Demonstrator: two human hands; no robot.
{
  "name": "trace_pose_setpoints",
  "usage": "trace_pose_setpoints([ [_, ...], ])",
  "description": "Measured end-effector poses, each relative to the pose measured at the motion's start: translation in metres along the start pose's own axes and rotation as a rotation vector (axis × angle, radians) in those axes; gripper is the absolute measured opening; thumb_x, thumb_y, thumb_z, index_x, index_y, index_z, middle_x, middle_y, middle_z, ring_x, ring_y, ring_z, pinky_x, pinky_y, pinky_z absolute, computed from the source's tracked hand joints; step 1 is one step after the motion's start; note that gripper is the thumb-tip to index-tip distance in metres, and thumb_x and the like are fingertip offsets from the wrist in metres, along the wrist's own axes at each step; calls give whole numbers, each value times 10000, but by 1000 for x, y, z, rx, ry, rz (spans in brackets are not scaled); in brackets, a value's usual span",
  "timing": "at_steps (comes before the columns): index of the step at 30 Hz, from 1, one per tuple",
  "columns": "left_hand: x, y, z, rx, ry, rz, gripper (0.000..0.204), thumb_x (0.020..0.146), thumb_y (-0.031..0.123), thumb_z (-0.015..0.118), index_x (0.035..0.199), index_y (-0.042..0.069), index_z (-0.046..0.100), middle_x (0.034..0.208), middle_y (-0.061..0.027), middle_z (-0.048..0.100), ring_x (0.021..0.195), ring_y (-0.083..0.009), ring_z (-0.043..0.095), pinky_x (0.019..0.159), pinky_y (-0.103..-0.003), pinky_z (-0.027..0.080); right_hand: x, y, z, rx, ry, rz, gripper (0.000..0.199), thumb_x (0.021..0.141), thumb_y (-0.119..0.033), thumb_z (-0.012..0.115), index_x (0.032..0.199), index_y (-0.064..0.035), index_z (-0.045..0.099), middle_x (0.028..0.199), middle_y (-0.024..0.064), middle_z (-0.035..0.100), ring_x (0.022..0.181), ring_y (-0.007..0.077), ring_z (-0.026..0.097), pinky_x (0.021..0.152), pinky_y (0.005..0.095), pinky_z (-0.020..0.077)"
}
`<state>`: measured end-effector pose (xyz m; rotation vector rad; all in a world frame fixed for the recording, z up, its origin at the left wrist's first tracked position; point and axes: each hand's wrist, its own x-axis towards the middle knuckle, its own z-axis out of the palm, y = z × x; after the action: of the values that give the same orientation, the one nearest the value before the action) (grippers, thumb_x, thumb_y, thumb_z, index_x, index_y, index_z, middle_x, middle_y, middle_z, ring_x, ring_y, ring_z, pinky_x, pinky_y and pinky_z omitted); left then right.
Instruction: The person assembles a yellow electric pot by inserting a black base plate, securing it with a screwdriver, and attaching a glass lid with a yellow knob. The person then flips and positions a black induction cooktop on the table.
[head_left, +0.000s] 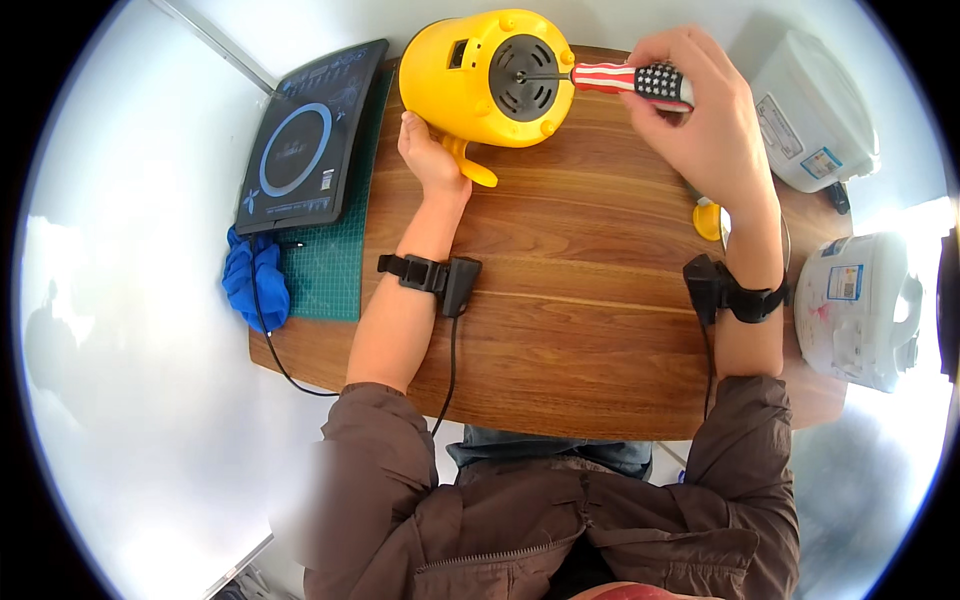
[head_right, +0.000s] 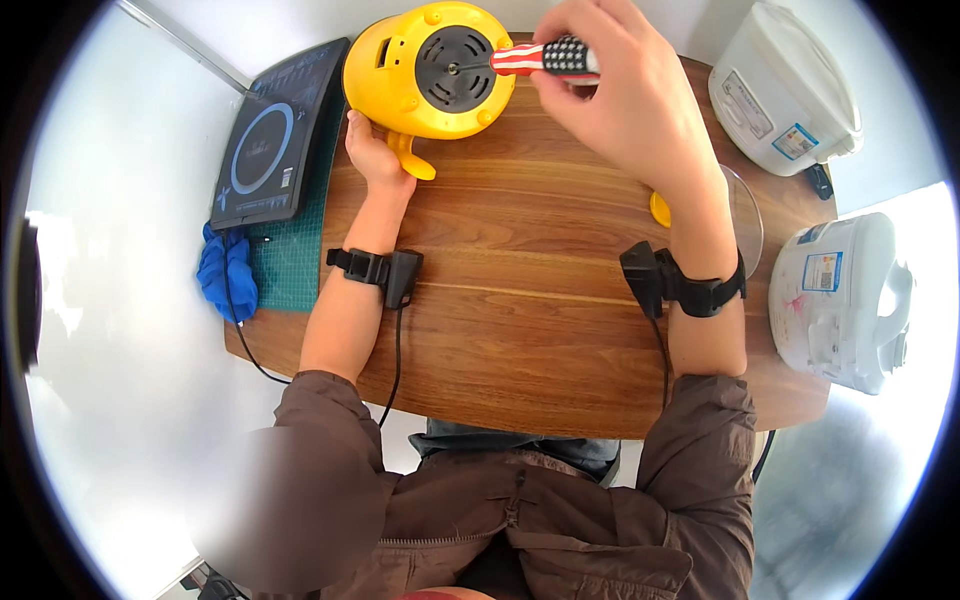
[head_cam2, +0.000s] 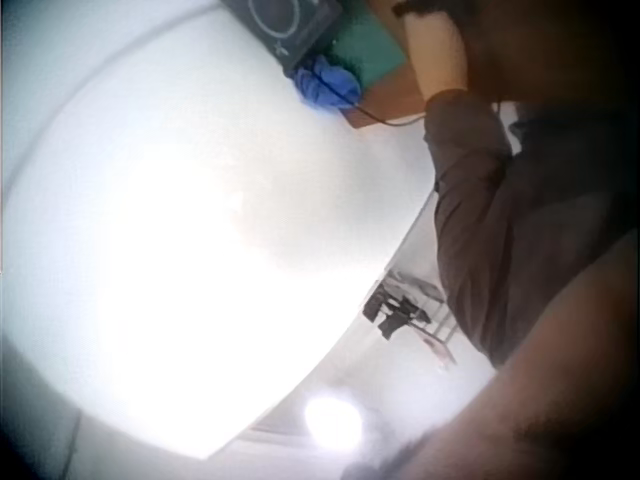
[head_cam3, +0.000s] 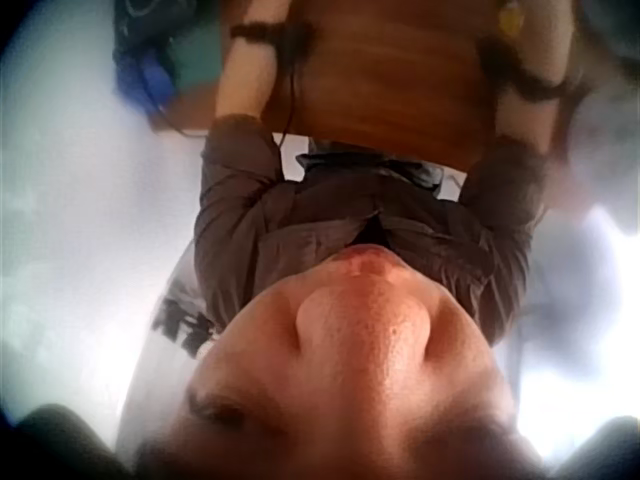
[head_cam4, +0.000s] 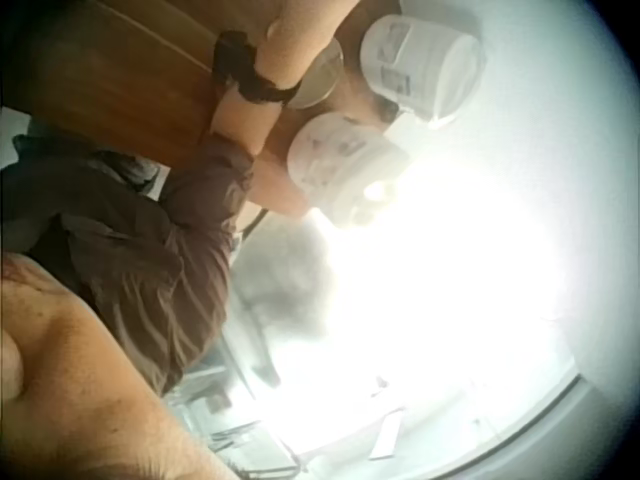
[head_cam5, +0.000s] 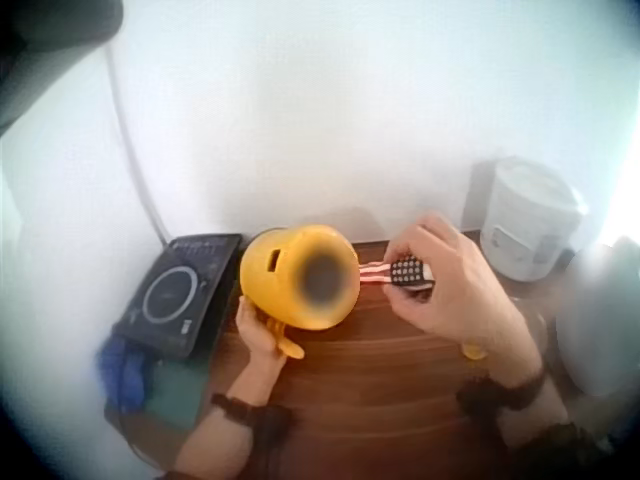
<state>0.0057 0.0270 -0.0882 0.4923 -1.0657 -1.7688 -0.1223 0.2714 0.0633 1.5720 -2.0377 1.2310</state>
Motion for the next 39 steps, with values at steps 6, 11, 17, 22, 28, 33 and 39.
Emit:
trace_pose_setpoints([
  [6,1,-4,2,-161,9,-73,397,1158,326,303,1243,51,576,1175,-97,654,1044,-230,657,903,-375,552,-3,-4,10,-223,114,-129,185,874,-133,811,991,-65,685,877,19,627,701,172,639,616,273,512],
  [11,-6,2,6,-60,-9,-29,394,1158,323,299,1233,55,578,1169,-93,649,1049,-220,649,915,-365,547,0,-9,9,-146,175,-38,146,916,-163,783,968,-59,694,854,46,676,700,171,644,639,276,514],
  [17,-7,1,9,-48,10,-19,383,1158,322,309,1215,57,579,1166,-91,647,1047,-216,648,905,-363,548,-1,1,13,-119,247,73,155,955,-188,740,955,-34,718,868,63,713,706,165,650,677,286,527],
  [22,-9,0,11,-37,24,11,381,1158,326,320,1206,56,584,1146,-89,653,1031,-217,654,885,-358,556,-2,12,16,-98,306,159,185,964,-205,723,951,-21,728,831,77,714,704,165,648,691,289,523],
  [28,-9,1,11,-38,17,20,384,1158,332,327,1208,54,588,1137,-86,660,1025,-216,659,891,-354,556,-2,10,17,-135,318,173,205,967,-224,724,948,-19,729,814,82,706,701,161,637,691,297,517],
  [33,-9,0,8,-37,23,4,378,1159,330,331,1204,56,588,1130,-83,659,1025,-214,655,889,-350,550,0,16,9,-119,235,222,253,974,-278,722,1010,-29,748,821,64,708,709,141,626,703,299,519],
  [39,-15,5,10,13,26,35,355,1159,315,341,1152,60,588,1080,-71,644,1015,-197,636,883,-331,538,0,30,-13,65,375,513,298,1008,-350,690,1105,-88,794,714,-28,616,632,35,547,567,223,434],
])
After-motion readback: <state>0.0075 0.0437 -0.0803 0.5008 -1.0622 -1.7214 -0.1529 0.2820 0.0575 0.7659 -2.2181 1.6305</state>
